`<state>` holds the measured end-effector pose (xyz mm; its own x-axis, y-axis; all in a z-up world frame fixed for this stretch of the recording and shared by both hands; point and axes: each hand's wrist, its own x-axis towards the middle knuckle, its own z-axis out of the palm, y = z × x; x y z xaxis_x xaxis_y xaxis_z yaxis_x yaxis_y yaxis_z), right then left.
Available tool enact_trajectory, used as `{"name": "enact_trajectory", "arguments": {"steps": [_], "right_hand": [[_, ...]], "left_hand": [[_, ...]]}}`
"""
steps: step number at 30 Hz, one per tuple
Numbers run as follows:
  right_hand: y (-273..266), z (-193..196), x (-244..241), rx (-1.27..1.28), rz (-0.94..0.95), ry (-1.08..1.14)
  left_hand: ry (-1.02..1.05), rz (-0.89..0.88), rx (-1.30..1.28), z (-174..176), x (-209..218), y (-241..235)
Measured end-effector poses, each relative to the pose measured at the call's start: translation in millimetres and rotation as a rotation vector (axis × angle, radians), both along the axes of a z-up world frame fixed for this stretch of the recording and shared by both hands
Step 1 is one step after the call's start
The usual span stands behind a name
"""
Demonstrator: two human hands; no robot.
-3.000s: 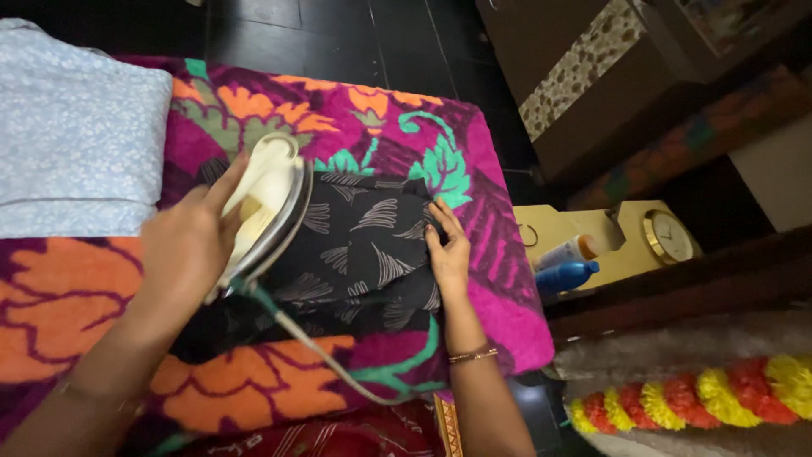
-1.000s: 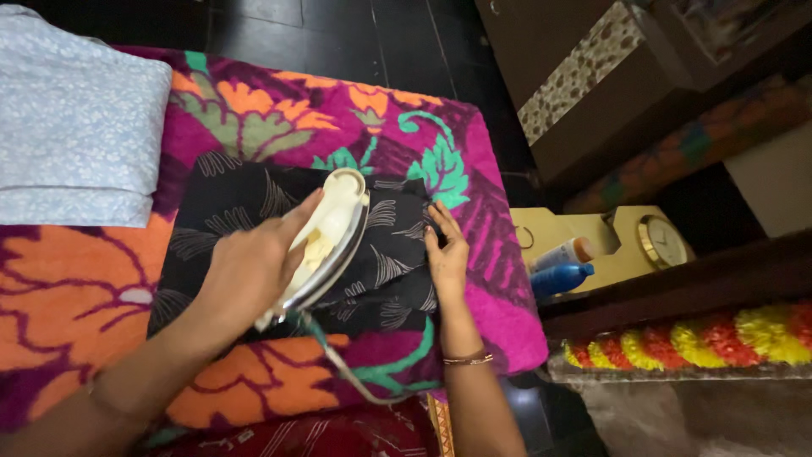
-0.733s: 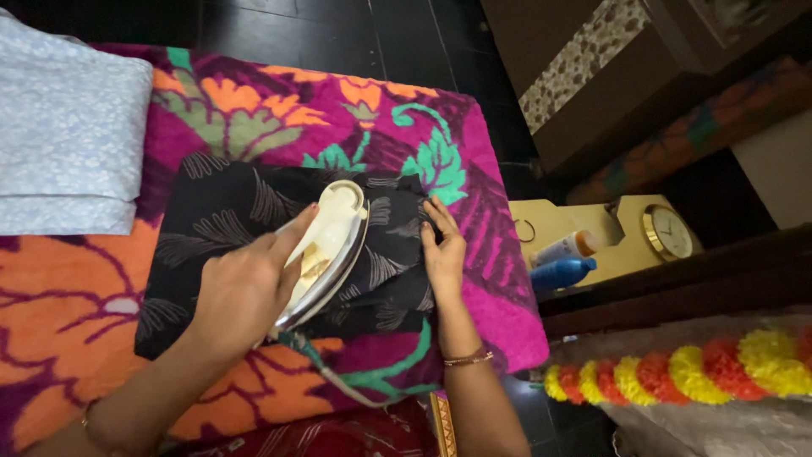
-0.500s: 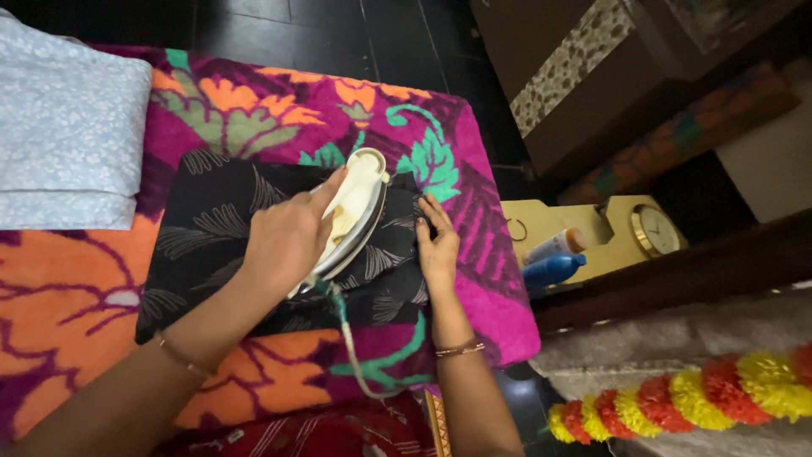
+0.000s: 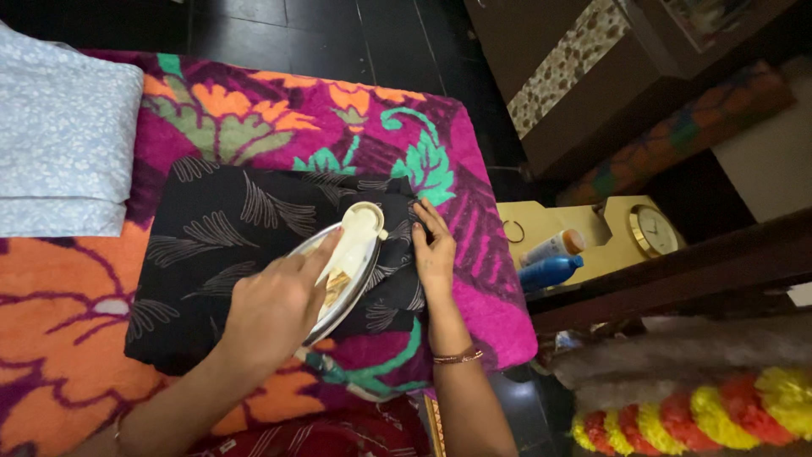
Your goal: The person irons a dark patterned shirt and a light-colored t-shirt on an ironing surface covered with a colorful floral blanket, smoothing out wrinkles with an iron and then folding the items.
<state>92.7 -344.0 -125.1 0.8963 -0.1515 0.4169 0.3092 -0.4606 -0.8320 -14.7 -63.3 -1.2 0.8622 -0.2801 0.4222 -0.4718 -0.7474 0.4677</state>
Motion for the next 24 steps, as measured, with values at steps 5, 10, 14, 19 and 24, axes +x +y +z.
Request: {"name": "enact_trajectory", "arguments": {"steps": [5, 10, 14, 19, 24], "right_hand": [[-6.1, -10.7, 3.7, -0.019, -0.003, -0.009], [3.5, 12.8, -1.7, -0.006, -0.070, 0.035], [46.4, 75.9, -56.2, -0.123, -0.004, -0.074], [121.4, 122.8, -94.1, -0.488, 0.181, -0.066], [148.6, 134.1, -79.9, -0.567, -0.014, 0.159]], "left_hand": [[-0.031, 0.000, -0.084, -21.8, 42.6, -23.3], [-0.015, -0.125, -0.456, -50.3, 106.7, -61.1], [0.566, -0.175, -0.860, -59.8, 98.6, -85.4], [0.948, -0.431, -1.002, -65.0, 93.2, -16.5], [0.013, 0.128, 0.078, -84.7, 102.4, 75.9]]}}
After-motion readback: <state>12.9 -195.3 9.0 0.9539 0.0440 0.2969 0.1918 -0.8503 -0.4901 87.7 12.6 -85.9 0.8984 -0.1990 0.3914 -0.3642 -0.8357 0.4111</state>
